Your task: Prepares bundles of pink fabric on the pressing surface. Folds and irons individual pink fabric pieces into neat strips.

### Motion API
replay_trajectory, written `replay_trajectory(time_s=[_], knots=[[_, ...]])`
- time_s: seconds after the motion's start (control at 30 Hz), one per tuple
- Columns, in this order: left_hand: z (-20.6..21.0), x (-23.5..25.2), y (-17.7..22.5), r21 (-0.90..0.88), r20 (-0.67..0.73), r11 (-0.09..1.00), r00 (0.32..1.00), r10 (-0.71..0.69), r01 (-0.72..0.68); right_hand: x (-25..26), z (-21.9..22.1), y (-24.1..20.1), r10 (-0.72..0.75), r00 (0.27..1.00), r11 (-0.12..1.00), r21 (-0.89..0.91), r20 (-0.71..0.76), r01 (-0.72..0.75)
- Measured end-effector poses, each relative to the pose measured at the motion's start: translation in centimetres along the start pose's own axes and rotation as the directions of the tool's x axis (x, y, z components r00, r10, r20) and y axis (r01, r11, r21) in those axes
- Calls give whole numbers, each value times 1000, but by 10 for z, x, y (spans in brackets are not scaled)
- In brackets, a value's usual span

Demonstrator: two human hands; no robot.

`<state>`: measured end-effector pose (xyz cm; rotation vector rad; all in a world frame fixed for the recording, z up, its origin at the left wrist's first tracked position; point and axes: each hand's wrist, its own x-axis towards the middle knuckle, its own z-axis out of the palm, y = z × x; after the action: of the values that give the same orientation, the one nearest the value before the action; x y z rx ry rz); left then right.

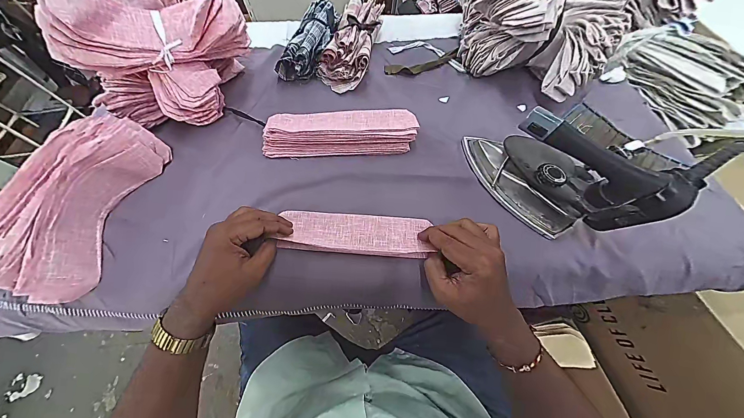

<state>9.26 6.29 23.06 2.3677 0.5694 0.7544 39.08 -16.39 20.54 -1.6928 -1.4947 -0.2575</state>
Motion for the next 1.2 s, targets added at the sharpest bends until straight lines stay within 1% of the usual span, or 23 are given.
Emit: replay_trajectory(time_s=[0.1, 0.23, 0.37, 0.47, 0.57, 0.7, 0.8, 0.97, 1.03, 1.13, 1.2], knots=[[-8, 3, -2, -51, 43, 999, 999, -15, 18, 1, -4, 0, 74, 997, 996, 54, 34, -76], [-12, 7, -5, -46, 94, 998, 995, 41, -36, 4, -9, 0, 131, 987, 988, 76, 96, -138], [-12, 8, -8, -1, 144, 994, 984, 104, -105, 8, -13, 1, 106, 981, 992, 47, 162, -115], [-11, 7, -10, 34, 169, 991, 978, 119, -126, 8, -13, 1, 90, 974, 995, 14, 207, -94], [-10, 6, -12, 46, 168, 991, 979, 113, -123, 10, -13, -3, 98, 974, 995, -28, 203, -94], [-8, 6, -11, 61, 168, 990, 979, 113, -125, 11, -9, -5, 92, 985, 995, -54, 148, -85], [-7, 5, -10, 106, 176, 985, 977, 118, -137, 10, -10, -8, 72, 984, 993, -100, 161, -56], [-14, 7, -10, 208, 249, 942, 946, 209, -263, 2, -23, -11, 40, 967, 974, -226, 251, 19], [-17, 6, -16, 202, 271, 929, 929, 252, -311, -9, -24, -6, 21, 975, 975, -221, 223, 30], [-14, 3, -20, 196, 245, 926, 931, 271, -321, -24, -9, 2, -10, 998, 977, -213, 65, 24], [-12, 2, -18, 203, 241, 926, 933, 269, -320, -17, -1, 0, 3, 1000, 978, -209, 11, -1]])
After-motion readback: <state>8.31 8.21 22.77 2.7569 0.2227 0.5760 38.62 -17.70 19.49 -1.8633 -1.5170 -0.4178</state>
